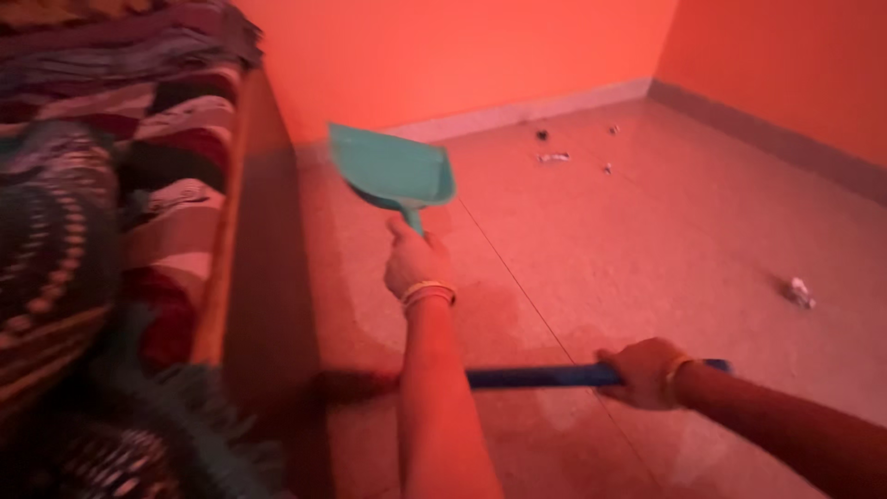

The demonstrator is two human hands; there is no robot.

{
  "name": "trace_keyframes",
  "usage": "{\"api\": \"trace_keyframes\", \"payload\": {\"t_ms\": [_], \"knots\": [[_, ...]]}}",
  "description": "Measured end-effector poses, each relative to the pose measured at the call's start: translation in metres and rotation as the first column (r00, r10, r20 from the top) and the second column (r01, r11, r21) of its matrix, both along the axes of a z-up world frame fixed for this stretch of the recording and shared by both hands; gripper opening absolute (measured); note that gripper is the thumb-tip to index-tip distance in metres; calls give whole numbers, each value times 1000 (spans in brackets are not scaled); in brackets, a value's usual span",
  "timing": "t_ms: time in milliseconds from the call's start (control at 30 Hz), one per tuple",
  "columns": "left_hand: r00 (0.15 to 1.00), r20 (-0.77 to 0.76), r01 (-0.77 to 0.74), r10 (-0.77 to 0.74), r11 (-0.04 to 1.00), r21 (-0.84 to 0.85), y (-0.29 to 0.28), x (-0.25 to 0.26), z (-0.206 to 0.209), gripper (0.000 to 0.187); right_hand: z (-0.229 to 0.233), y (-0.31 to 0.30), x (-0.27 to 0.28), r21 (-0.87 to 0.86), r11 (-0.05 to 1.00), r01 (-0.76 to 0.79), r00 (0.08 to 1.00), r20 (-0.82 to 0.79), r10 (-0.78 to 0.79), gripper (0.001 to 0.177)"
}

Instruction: The person sweeps small pieces of debris on a tiled floor using a broom and dustpan. They gather the debris into a pile and sweep it into the dustpan.

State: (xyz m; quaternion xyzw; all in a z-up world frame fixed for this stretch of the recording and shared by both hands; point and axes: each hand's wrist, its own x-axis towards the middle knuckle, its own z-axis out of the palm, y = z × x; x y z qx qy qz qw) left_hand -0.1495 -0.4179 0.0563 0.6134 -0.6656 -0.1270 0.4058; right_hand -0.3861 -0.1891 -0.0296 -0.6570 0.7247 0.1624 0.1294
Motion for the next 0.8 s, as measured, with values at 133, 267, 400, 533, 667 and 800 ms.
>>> {"api": "trace_keyframes", "payload": {"t_ms": [133,267,400,533,667,800], "knots": [[948,292,161,-124,981,-106,-7,-3,-3,58,5,-7,-78,24,959,282,954,-108,-278,53],[708,698,310,-111,936,-166,-3,-18,-12,25,-13,-12,-157,-77,873,482,865,-118,-488,58],[698,703,288,-137,952,-100,6,-31,-6,30,-8,-21,-197,16,724,690,723,19,-690,49],[714,681,250,-163,968,-30,16,-47,-3,34,15,-11,-203,51,714,698,714,-121,-690,32],[575,777,208,-256,964,164,14,-65,-18,37,19,-1,-222,18,778,628,749,-285,-598,34],[519,828,133,-213,977,168,7,-72,-53,29,-33,14,-277,36,736,676,731,-154,-665,34]]}}
